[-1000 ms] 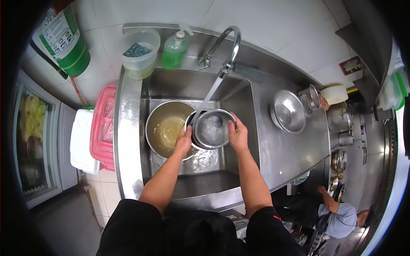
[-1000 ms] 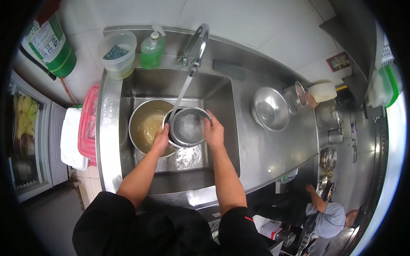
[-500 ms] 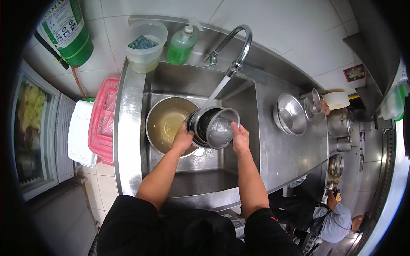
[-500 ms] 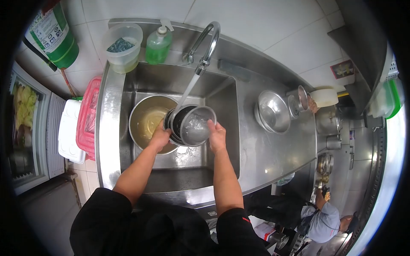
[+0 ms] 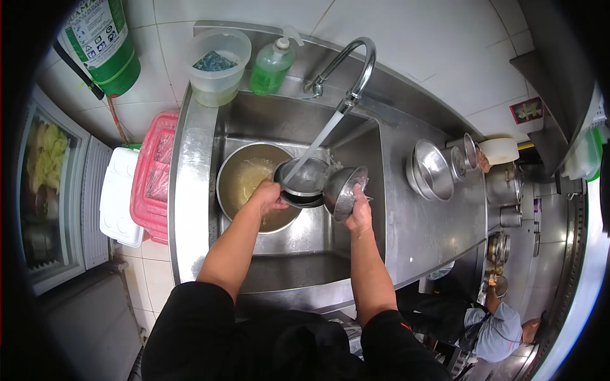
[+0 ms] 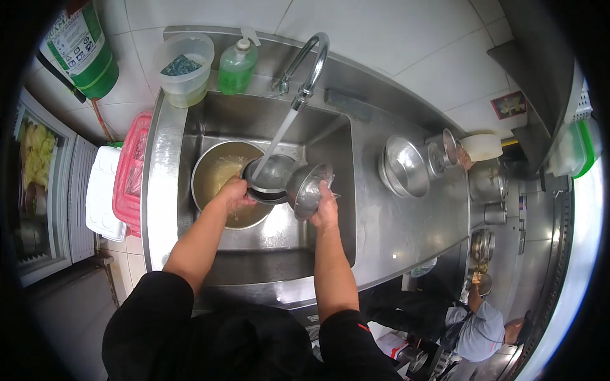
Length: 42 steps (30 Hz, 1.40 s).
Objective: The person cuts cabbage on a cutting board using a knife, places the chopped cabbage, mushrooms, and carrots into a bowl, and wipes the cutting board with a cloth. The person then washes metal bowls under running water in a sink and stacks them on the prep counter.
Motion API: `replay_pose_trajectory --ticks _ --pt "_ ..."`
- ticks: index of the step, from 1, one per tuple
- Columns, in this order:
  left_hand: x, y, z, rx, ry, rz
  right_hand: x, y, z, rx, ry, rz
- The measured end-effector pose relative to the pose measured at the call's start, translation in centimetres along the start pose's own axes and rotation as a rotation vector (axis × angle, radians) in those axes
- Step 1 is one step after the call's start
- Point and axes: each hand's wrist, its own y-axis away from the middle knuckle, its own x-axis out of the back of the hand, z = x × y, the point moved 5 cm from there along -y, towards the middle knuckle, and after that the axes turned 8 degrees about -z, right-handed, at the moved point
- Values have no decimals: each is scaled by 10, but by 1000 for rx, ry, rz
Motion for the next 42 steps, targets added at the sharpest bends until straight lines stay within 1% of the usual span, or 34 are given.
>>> replay_pose_trajectory --ticks 2,4,5,6,8,9,10,11,13,14,16,17,18,19,20,23,24,27,28,30,31,32,33,35,36,37,38,40,42 --pt "-10 -2 12 -32 -109 -12 13 2 9 6 -43 102" --pt "-19 -8 24 -46 -249 -58 36 1 21 66 -152 69" --pt "-16 -7 26 -84 -317 7 56 -1 30 96 -209 56" --pt "-12 -6 26 -121 -388 74 85 -16 47 73 -334 -29" --pt "-6 5 31 -217 -496 176 99 -22 54 200 578 -58" --pt "-5 21 41 -279 -531 213 75 -18 61 44 174 8" --pt "-2 35 55 -347 -571 260 43 -9 66 -63 -246 146" --pt "0 42 61 -367 -639 309 28 -14 72 -99 -294 16" --pt "4 54 68 -398 -778 405 13 -25 86 -142 -316 -102" --pt "5 58 70 -390 -768 407 7 -31 94 -188 -414 -112" --pt "1 73 82 -439 -881 482 -2 -44 105 -283 -601 -137" --pt "0 79 86 -463 -933 522 -3 -54 108 -263 -412 -120" --pt "-3 82 89 -537 -969 538 -5 -63 111 -250 -222 -98" --pt "-4 86 91 -610 -1003 555 -37 -50 95 -104 25 221" --pt "-4 88 93 -684 -1035 574 -53 -42 82 -61 117 278" --pt "2 88 96 -789 -993 609 -66 -34 64 97 433 297" --pt "6 87 96 -721 -960 613 -60 -37 61 144 425 221" --pt "17 75 87 -445 -679 505 -53 -20 39 205 339 174" --pt "21 65 79 -483 -668 515 -46 -17 37 170 202 129" --pt "30 40 59 -557 -648 527 -37 -3 29 86 112 199" --pt "24 41 58 -549 -638 486 -32 8 25 45 63 240" --pt "17 47 61 -541 -633 443 37 -24 50 33 -447 84" --pt "9 51 63 -533 -632 398 24 -8 43 55 -316 100" --pt "-1 47 64 -455 -684 351 38 -37 53 127 -580 -588" --pt "-8 45 64 -417 -712 328 36 -31 53 43 -435 -165" --pt "-20 53 68 -432 -783 323 28 -17 50 -45 -284 256" --pt "-36 68 74 -447 -856 320 18 -23 48 -5 -188 186" --pt "-56 75 71 -503 -990 319 -22 -18 39 43 -39 195" --pt "-64 85 74 -634 -1038 355 -27 -25 42 94 121 228"
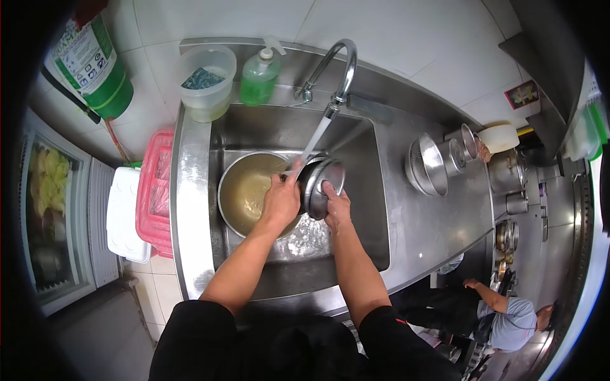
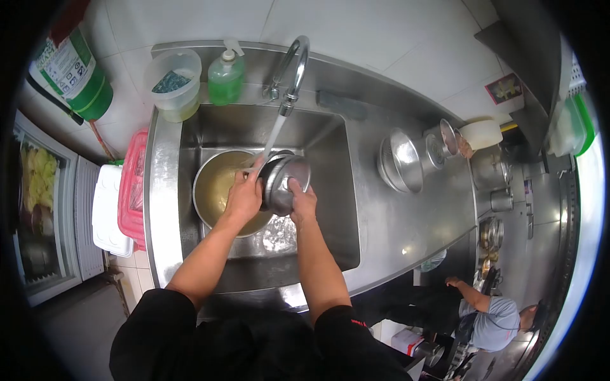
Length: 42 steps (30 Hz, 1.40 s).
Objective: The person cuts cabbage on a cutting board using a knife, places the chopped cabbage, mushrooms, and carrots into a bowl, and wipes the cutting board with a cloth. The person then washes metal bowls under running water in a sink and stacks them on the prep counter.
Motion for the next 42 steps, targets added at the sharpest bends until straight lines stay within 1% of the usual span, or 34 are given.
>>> replay_pose_trajectory --ticks 2,5,6,8,9,10,11,12,13,14,15,17,18,21,22,24,25,26,29,30,32,33,34,36,37,38,39,40,41,42 --pt "-3 -2 -3 -136 -52 105 11 -5 4 69 131 72" --pt "11 -6 -8 -119 -40 171 20 8 -13 123 305 189" --pt "19 -5 -11 -88 -63 224 27 14 -22 133 360 227" --pt "8 -27 -73 51 238 200 67 10 -26 236 342 198" --pt "1 -33 -96 124 390 186 72 24 -41 262 267 255" --pt "-3 -29 -102 294 576 95 82 38 -56 277 224 268" --pt "-4 -21 -103 462 759 1 99 44 -65 266 116 265" --pt "-9 -16 -102 627 939 -97 108 57 -81 317 79 349" --pt "-15 -19 -104 666 921 -163 118 71 -94 307 46 365" --pt "-24 -24 -107 703 902 -232 129 79 -106 354 35 272" --pt "-31 -31 -107 738 881 -305 143 86 -112 364 29 314" --pt "-22 -68 -79 343 144 -339 176 95 -121 392 16 399" --pt "-22 -84 -58 132 -215 -337 203 90 -117 390 33 407" --pt "-5 -98 5 40 -437 -381 227 100 -112 317 -41 480" --pt "0 -98 11 -22 -461 -344 235 100 -109 283 -16 490" --pt "10 -98 22 -150 -515 -271 256 90 -110 224 -80 502" --pt "16 -97 25 -140 -497 -272 257 90 -111 194 -113 510" --pt "22 -94 26 -130 -479 -273 261 91 -115 110 -16 566" --pt "30 -87 17 -39 -339 -259 248 87 -127 104 -41 552" --pt "31 -86 9 4 -274 -249 248 87 -126 144 -118 569" --pt "21 -90 -30 8 -196 -294 243 87 -122 224 -260 597" --pt "17 -90 -44 13 -157 -315 237 93 -115 227 -249 598" --pt "15 -81 -53 133 18 -353 227 103 -102 230 -236 597" --pt "3 -49 -67 374 378 -417 195 109 -69 405 199 477" --pt "2 -27 -56 462 454 -421 162 105 -42 562 616 341" --pt "-3 -4 -45 553 528 -427 85 132 -56 655 1059 324" --pt "-17 9 -49 548 573 -444 32 133 -59 716 1302 11" --pt "-34 19 -56 540 616 -462 8 117 -43 740 1447 -262" --pt "-47 27 -59 530 661 -480 -12 99 -25 594 1695 -310" --pt "-51 30 -56 465 665 -399 -28 81 -14 406 1771 -331"
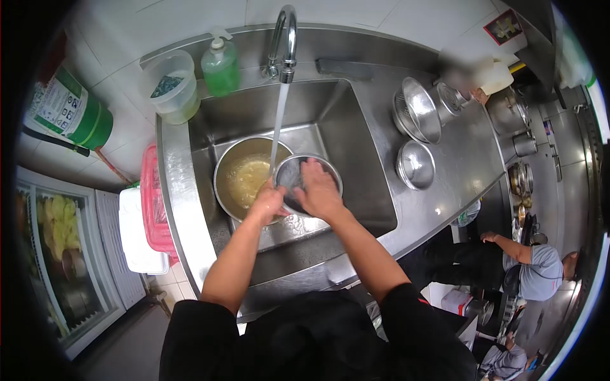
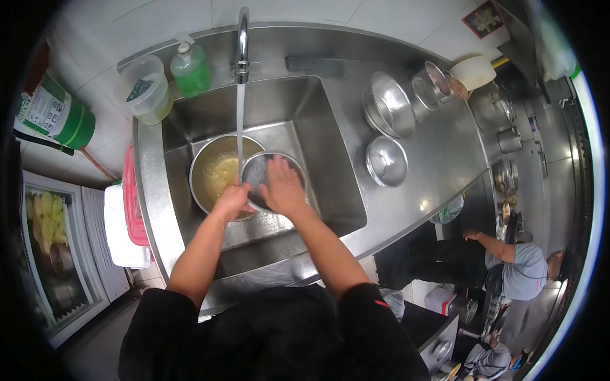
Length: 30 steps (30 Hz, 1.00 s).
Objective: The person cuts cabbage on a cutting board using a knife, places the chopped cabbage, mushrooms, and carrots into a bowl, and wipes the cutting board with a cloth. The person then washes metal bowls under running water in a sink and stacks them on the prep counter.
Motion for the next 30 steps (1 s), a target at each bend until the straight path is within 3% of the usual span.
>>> replay_pose_trajectory --ticks 2,5,6,7,8,9,10,11,13,14,18,21,24,27,28,30 --pt "-11 4 1 -173 9 98 -33 -26 -16 -60 -101 -14" --pt "43 -33 -11 -178 -280 56 -25 -23 -48 355 -526 -512" --pt "52 -24 3 -223 -279 108 -40 -20 -35 324 -138 -746" --pt "59 -4 20 -266 -282 155 -36 -26 -32 258 106 -666" --pt "48 8 24 -104 -135 84 -24 -33 -29 183 351 -573" --pt "39 10 24 -104 -91 109 -10 -37 -21 94 598 -469" --pt "27 11 22 -109 -47 122 -15 -46 -22 71 536 -176" --pt "15 10 22 -113 -1 128 -50 -65 -25 93 290 -151" --pt "22 -3 24 -69 92 66 -58 -60 -31 138 -196 -315" --pt "41 -10 27 -119 -22 86 -37 -44 -49 167 -445 -504" --pt "57 -20 34 -173 -257 7 -25 -24 -36 51 -92 -726" --pt "22 -4 56 -143 -338 -24 -23 -33 -36 -49 187 544" --pt "27 -17 58 -235 -402 38 -26 -43 -40 137 -576 -121" --pt "50 -21 46 -388 -319 78 -27 -37 -29 282 -171 -570" --pt "42 -5 54 -355 -298 81 -8 -31 -31 135 8 -721" --pt "35 -2 52 -358 -362 113 -20 -42 -22 80 -106 -72"
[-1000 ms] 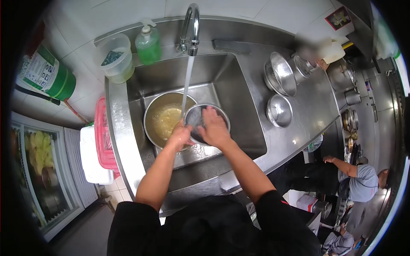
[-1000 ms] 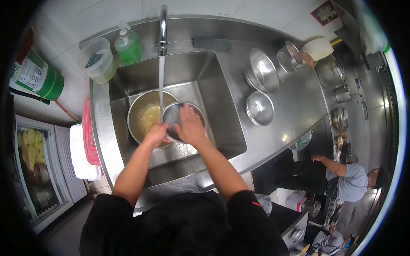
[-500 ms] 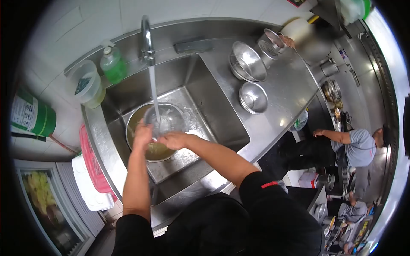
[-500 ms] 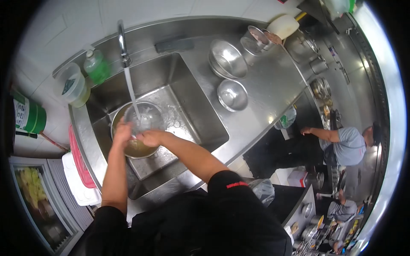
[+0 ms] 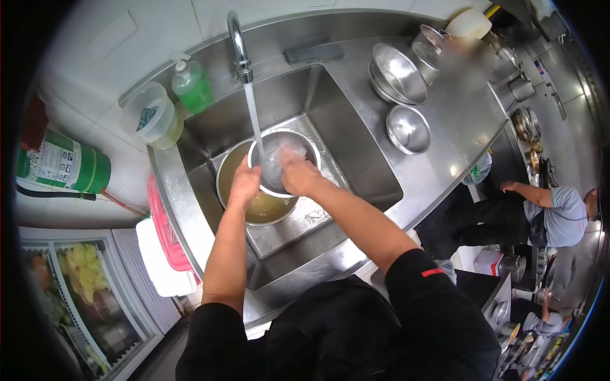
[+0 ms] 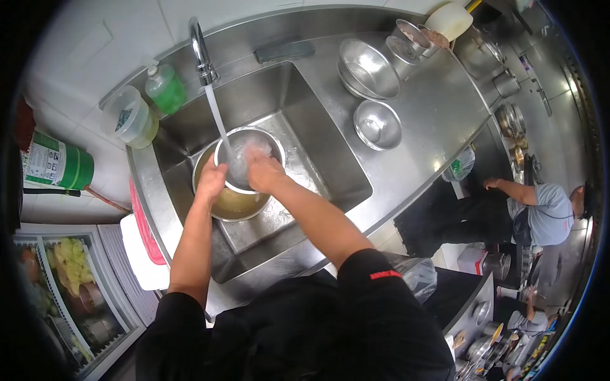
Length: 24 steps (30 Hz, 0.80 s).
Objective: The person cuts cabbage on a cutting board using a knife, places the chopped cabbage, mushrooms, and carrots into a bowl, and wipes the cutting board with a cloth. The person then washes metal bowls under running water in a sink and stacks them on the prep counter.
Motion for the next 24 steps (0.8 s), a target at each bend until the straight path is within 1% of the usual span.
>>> replay_pose_trajectory --ticks 1,2,5,6,7,8,9,11,12,13,15,16,17,19,20,23,24 --pt "-3 -2 -1 -7 -28 10 -3 0 7 -13 -35 329" --pt "-3 -10 -14 -20 -67 6 -7 -8 2 47 -56 335" --pt "15 -14 1 -58 -351 85 -18 -1 -27 118 -400 -237" --pt "21 -14 10 -76 -532 89 -16 7 -27 83 -360 -338" --pt "23 -11 29 -71 -782 50 -16 18 -22 41 -324 -437" --pt "25 -11 36 -205 -960 127 -14 34 -14 -8 -285 -533" --pt "25 -9 42 -347 -1128 213 -9 45 3 -50 -406 -381" --pt "18 5 60 -588 -1264 117 -5 65 47 -110 -629 -65" --pt "13 16 67 -705 -1333 71 -1 79 74 -225 -1009 21" --pt "6 26 68 -757 -1324 33 4 96 97 -333 -1391 111" --pt "-9 45 71 -855 -1316 -41 38 134 127 -423 -1907 327" --pt "-16 47 74 -834 -1269 -60 53 150 144 -447 -1986 408" --pt "-22 45 80 -789 -1162 -30 66 161 160 -468 -2066 492" --pt "-43 42 91 -697 -945 26 81 174 198 -627 -1990 701" --pt "-54 37 96 -626 -789 34 82 180 215 -706 -1944 797" --pt "-102 16 97 -485 -435 96 65 190 265 -629 -1756 996" --pt "-121 7 89 -447 -376 60 65 198 266 -587 -1789 955"
